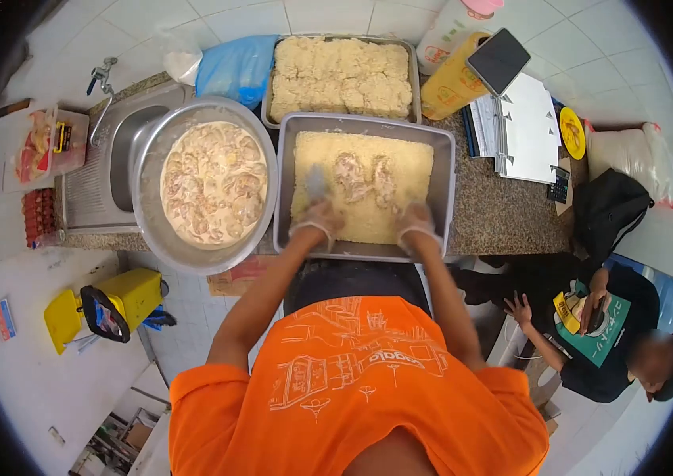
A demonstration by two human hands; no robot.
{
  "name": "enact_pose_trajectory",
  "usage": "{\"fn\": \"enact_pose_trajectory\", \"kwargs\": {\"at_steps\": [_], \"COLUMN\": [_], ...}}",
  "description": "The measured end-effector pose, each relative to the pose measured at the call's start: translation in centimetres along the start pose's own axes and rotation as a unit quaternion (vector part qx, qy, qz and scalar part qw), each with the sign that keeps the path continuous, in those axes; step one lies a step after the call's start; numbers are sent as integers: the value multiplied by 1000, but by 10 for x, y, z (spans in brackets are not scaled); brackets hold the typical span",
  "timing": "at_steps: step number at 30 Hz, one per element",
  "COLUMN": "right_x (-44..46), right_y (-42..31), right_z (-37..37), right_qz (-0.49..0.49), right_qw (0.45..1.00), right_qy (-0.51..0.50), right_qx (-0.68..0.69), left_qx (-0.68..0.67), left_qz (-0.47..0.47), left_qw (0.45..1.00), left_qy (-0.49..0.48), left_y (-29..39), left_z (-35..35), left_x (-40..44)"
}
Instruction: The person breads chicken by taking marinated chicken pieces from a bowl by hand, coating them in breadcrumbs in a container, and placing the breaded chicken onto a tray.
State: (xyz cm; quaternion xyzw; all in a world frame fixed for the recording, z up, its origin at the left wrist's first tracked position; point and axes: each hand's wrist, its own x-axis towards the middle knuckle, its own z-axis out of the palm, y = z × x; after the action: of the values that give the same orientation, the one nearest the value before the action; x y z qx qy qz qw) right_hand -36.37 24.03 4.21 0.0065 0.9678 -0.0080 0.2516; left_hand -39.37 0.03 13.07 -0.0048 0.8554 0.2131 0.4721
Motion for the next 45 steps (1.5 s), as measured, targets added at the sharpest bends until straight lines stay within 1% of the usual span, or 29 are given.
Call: {"fn": "enact_pose_trajectory", "kwargs": {"at_steps": [2, 4, 5, 6, 7, 8, 9, 10, 11, 12, 13, 15, 16, 19, 20, 22, 25, 27, 28, 29, 32, 35, 36, 38, 40, 42, 43, 44, 45], "right_x": [-5, -12, -22, -26, -17, -8, 1, 6, 13, 24, 34, 53, 40, 50, 64, 75, 75, 43, 56, 60, 35, 35, 31, 16, 11, 15, 16, 6, -6], "right_y": [-3, -8, -23, -31, -28, -26, -33, -40, -48, -59, -64, -63, -61, -56, -53, -42, -22, -18, -13, -15, -31, -30, -30, -31, -30, -25, -20, -17, -15], "right_z": [9, 3, -44, -78, -95, -112, -142, -157, -131, -85, -59, -58, -50, -53, -51, -37, -113, -112, -93, -87, -98, -99, -95, -87, -55, -50, -63, -71, -85], "right_qz": [-67, 53, 201, 336, 274, 214, 163, 107, 52, -6, -63, -86, -92, -105, -129, -172, -156, -123, -144, -166, -46, -180, -230, -317, -315, -290, -268, -242, -156], "right_qw": [986, 927, 831, 686, 779, 858, 914, 954, 974, 982, 978, 978, 980, 992, 990, 984, 960, 970, 969, 968, 967, 949, 937, 885, 925, 950, 960, 969, 984], "right_qy": [-125, -174, -150, -117, -124, -118, -135, -147, -58, 30, 120, 117, 98, 75, 63, 28, -202, -186, -182, -176, -107, 41, 126, 295, 198, 113, 77, 31, 33], "right_qx": [93, 328, 496, 635, 551, 452, 347, 237, 214, 188, 161, 151, 147, -1, -14, -35, 112, 98, 86, 74, 226, 255, 229, 171, 80, 29, 26, 27, 80], "left_qx": [-42, -295, -337, -378, -419, -361, -302, -241, -126, -9, 111, 107, 103, 169, 162, 147, 134, 91, 71, 28, 3, -38, -14, 36, 163, 307, 382, 390, 399], "left_qz": [21, -17, -15, -14, -14, -27, -40, -51, 8, 65, 121, 151, 163, 165, 159, 145, 156, 126, 111, 78, 53, 184, 266, 422, 418, 386, 349, 300, 246], "left_qw": [998, 953, 936, 917, 894, 920, 942, 960, 965, 944, 898, 925, 942, 943, 949, 963, 977, 988, 991, 985, 992, 946, 903, 778, 766, 800, 828, 857, 879], "left_qy": [-29, 65, 96, 127, 158, 151, 141, 131, 231, 323, 409, 330, 273, 235, 218, 172, 54, 11, -7, 149, 117, 264, 337, 465, 460, 341, 217, 154, 92], "left_y": [24, 29, 31, 32, 33, 35, 39, 41, 34, 20, 12, 13, 8, 3, 4, 3, 5, -32, -42, -23, -6, 8, 3, -15, -43, -53, -53, -50, -47], "left_z": [18, 52, 51, 49, 47, 35, 14, 2, 17, 45, 56, 28, 36, 26, 15, 9, -46, -19, -13, -12, -14, -29, -25, -6, 38, 43, 29, 24, 20], "left_x": [-6, 7, 14, 20, 24, 29, 38, 45, 62, 91, 110, 108, 95, 112, 117, 116, 92, 127, 141, 92, 83, 41, 42, 60, 86, 85, 69, 51, 32]}}
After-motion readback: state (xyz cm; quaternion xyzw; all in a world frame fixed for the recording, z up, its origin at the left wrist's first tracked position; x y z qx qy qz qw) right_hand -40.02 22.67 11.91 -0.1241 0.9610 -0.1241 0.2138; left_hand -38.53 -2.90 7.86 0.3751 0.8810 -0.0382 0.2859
